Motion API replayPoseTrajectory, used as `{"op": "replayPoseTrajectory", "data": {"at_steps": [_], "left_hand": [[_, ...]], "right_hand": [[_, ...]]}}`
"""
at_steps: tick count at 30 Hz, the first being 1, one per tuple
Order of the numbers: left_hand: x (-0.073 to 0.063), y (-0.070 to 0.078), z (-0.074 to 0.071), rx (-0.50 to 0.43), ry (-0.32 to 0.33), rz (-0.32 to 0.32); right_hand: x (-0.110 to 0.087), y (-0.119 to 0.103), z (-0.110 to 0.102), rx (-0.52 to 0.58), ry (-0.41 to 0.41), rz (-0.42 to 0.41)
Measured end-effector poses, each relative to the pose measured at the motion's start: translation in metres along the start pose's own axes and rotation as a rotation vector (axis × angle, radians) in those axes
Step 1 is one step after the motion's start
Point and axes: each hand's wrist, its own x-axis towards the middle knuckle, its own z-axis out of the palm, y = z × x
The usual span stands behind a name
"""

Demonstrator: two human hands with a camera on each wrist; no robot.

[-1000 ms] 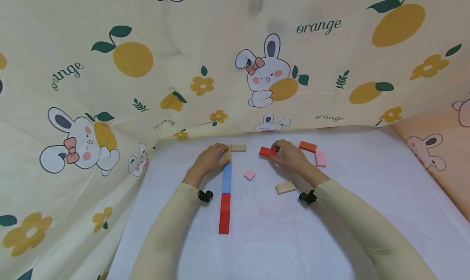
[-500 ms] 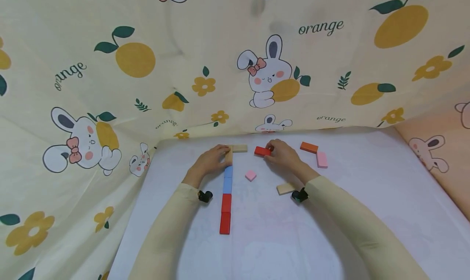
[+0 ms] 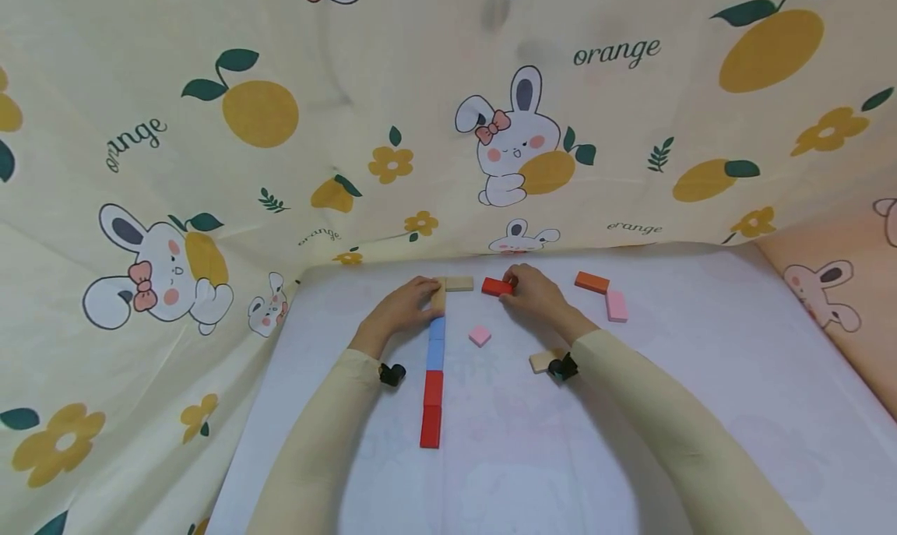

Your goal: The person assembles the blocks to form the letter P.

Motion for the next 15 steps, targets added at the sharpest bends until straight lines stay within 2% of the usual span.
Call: {"op": "replayPoseTrajectory", "data": {"at_steps": [10, 15], "left_hand": [[0.002, 0.000, -0.002, 0.014, -0.008, 0.007], [0.002, 0.001, -0.002, 0.037, -0.019, -0.014]], "right_hand": [[0.004, -0.009, 0.000, 0.033, -0.007, 0.023], [0.004, -0.012, 0.001, 0.028, -0.001, 0.024]]}}
